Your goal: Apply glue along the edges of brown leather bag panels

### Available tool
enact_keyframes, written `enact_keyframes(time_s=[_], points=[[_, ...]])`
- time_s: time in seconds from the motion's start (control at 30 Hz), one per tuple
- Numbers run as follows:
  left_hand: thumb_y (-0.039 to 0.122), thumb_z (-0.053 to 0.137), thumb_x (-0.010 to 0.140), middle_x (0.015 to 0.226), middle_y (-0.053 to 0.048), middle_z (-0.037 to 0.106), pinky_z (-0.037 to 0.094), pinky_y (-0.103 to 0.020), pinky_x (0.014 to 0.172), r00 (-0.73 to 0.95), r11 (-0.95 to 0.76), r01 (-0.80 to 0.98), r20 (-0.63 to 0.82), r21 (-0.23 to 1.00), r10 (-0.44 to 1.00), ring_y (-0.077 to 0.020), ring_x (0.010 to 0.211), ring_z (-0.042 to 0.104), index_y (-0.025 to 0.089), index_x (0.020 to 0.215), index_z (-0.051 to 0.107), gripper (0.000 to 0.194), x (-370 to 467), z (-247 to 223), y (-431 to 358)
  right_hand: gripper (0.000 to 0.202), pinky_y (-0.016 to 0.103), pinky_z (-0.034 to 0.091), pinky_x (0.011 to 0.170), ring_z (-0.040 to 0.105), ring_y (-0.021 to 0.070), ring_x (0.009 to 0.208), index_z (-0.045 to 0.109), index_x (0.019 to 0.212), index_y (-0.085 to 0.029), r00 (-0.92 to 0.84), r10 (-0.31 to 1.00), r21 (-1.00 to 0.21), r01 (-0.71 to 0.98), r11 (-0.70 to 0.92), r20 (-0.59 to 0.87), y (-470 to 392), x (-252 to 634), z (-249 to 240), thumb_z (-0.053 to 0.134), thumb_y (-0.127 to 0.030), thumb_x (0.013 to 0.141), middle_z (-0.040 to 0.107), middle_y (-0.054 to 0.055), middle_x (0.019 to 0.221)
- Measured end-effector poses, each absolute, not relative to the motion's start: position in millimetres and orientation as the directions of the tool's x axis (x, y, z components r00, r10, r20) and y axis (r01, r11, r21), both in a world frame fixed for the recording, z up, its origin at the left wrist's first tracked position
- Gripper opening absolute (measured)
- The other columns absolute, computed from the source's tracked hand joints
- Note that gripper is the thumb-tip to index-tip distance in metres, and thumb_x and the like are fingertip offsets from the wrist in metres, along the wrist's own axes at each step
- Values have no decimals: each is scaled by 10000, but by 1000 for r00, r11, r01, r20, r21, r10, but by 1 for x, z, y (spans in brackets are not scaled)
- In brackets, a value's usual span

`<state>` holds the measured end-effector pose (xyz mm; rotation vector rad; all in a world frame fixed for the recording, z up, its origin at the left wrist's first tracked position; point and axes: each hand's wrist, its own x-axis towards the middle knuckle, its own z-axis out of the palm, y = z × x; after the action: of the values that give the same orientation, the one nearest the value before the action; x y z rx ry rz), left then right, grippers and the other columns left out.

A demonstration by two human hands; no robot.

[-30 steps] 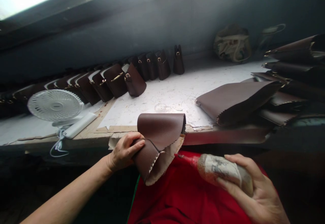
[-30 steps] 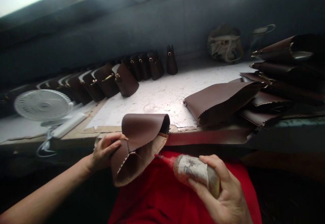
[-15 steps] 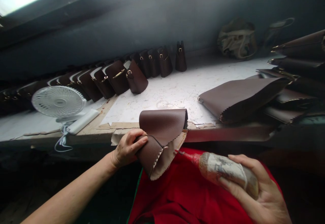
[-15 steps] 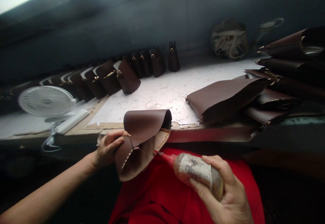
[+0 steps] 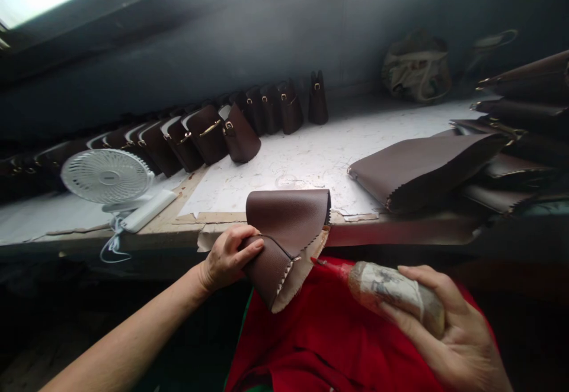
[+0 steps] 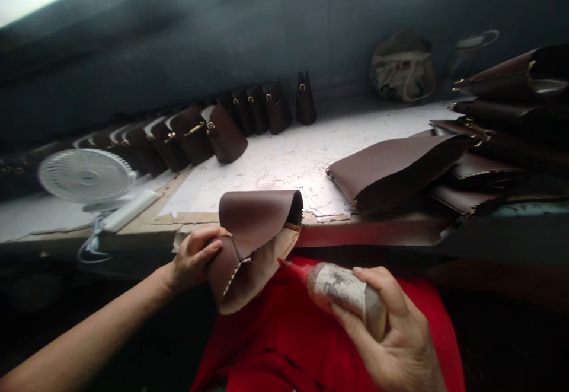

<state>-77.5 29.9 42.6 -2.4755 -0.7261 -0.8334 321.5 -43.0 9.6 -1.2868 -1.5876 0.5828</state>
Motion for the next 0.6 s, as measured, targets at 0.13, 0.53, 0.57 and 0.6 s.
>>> enact_keyframes(time_s=[0.13,0.53,0.57,0.6], points=[[174,558,1005,1170,-132,619,661,-399,854,685,-772,594,645,-225,339,-241,1006,702,258,1604,392,627,-77,43,29,346,174,630,668,794,197,869,633,1229,-288,-174,886,-791,400,462,429,-49,326,13,785,-348,924,749,29,1111],[95,591,939,1168,-122,625,660,-391,854,669,-763,608,659,-220,344,-237,1000,703,281,1617,386,732,-74,41,29,334,169,624,666,769,179,847,621,1232,-265,-124,885,-803,377,461,449,-50,323,14,771,-321,939,707,43,1108],[91,590,938,1171,-130,619,660,-400,849,675,-764,604,656,-228,338,-243,999,702,267,1628,371,745,-74,41,29,335,178,628,693,764,180,862,623,1234,-265,-86,884,-801,392,453,459,-50,323,14,771,-326,939,703,47,1120],[90,590,938,1176,-139,613,661,-409,846,681,-765,600,652,-234,334,-250,1000,700,253,1639,355,756,-74,41,29,338,186,629,726,754,179,875,626,1233,-264,-36,880,-792,420,443,473,-49,322,13,774,-332,938,697,48,1128]])
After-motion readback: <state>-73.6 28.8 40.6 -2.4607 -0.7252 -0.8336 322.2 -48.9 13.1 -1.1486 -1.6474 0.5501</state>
